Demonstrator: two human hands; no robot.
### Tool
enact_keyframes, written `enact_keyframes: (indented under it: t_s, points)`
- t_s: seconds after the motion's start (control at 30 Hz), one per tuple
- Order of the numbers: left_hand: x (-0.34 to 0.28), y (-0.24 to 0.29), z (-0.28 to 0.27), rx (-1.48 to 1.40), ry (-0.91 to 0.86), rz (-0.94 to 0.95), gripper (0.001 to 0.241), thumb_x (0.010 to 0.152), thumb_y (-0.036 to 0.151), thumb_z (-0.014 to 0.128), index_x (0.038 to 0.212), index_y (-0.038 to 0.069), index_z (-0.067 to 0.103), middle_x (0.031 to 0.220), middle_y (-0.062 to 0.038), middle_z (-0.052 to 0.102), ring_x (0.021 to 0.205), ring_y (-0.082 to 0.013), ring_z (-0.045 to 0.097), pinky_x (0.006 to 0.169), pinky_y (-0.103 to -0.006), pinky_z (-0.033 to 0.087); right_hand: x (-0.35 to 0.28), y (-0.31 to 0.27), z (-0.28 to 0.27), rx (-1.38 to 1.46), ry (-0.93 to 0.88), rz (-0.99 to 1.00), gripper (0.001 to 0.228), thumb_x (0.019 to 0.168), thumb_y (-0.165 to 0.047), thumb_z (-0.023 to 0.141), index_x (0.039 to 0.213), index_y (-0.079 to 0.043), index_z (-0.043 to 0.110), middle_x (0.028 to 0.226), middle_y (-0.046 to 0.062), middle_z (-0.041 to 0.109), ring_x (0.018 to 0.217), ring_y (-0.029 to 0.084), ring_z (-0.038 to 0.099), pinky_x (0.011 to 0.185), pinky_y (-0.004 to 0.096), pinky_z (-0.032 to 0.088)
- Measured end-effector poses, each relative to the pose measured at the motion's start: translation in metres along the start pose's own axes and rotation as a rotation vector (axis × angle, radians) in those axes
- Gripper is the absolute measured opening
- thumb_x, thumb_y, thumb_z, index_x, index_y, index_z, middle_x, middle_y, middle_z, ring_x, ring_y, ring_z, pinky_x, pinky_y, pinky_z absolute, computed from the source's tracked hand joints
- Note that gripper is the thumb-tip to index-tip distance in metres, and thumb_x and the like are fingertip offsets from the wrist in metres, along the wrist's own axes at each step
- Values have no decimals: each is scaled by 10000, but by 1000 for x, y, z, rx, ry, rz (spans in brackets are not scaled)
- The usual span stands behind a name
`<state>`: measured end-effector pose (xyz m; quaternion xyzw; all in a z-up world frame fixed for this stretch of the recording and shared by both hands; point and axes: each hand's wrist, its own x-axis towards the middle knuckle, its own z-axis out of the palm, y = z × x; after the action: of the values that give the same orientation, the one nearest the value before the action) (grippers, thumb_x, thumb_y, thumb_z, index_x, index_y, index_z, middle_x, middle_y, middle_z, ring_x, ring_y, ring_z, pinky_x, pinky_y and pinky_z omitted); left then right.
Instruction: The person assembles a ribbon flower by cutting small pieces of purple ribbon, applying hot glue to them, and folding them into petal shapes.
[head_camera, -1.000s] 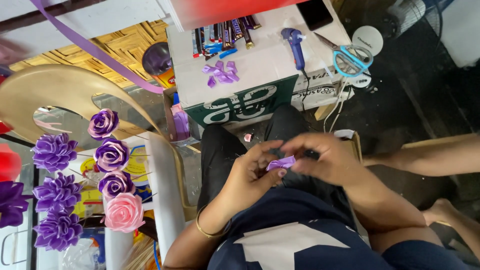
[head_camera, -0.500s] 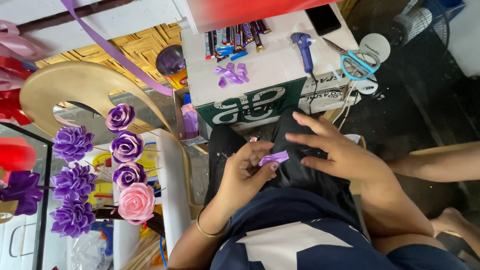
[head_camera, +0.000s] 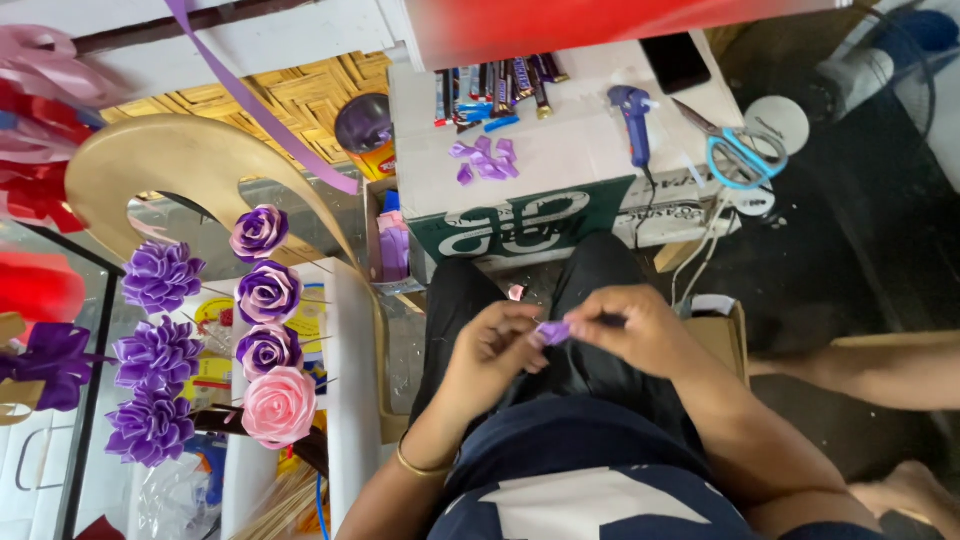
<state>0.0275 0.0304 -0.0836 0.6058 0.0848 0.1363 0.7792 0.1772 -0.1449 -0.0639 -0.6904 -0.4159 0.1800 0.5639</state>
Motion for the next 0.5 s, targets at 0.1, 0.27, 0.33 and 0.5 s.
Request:
enact_keyframes:
  t_s: [0.1,0.27,0.33,0.5]
  points:
    - [6,-36,-43,-49,206,-151,139,961,3,596,1064,-59,667,848,-168,722,639,-173,706,593,-273,635,30,66,-7,-53,138,188,113,853,-132,811,944,-67,826,910,105,818,900,238,765,872,379,566]
    - [-27,-77,-86,156,377,-357,274,1006,210,571,946,-32,683,722,-122,664,590,-178,624,559,-280,526,114,144,-10,94,335,372,200,959,-165,747,1110,-39,784,783,61,713,718,138,634,692,287,511]
    - [-40,-96,-101,249,412,-360,363,1013,315,562,826,30,687,651,-92,670,534,-181,616,526,-288,509,148,159,-3,181,307,339,223,965,-133,731,1127,12,776,760,39,669,668,100,541,643,260,442]
    - [-52,-107,-116,209,511,-334,238,937,179,713,757,24,733,624,-70,645,544,-129,567,514,-256,447,217,174,28,132,280,435,243,929,-120,756,1145,-10,764,808,76,748,672,124,639,632,261,551]
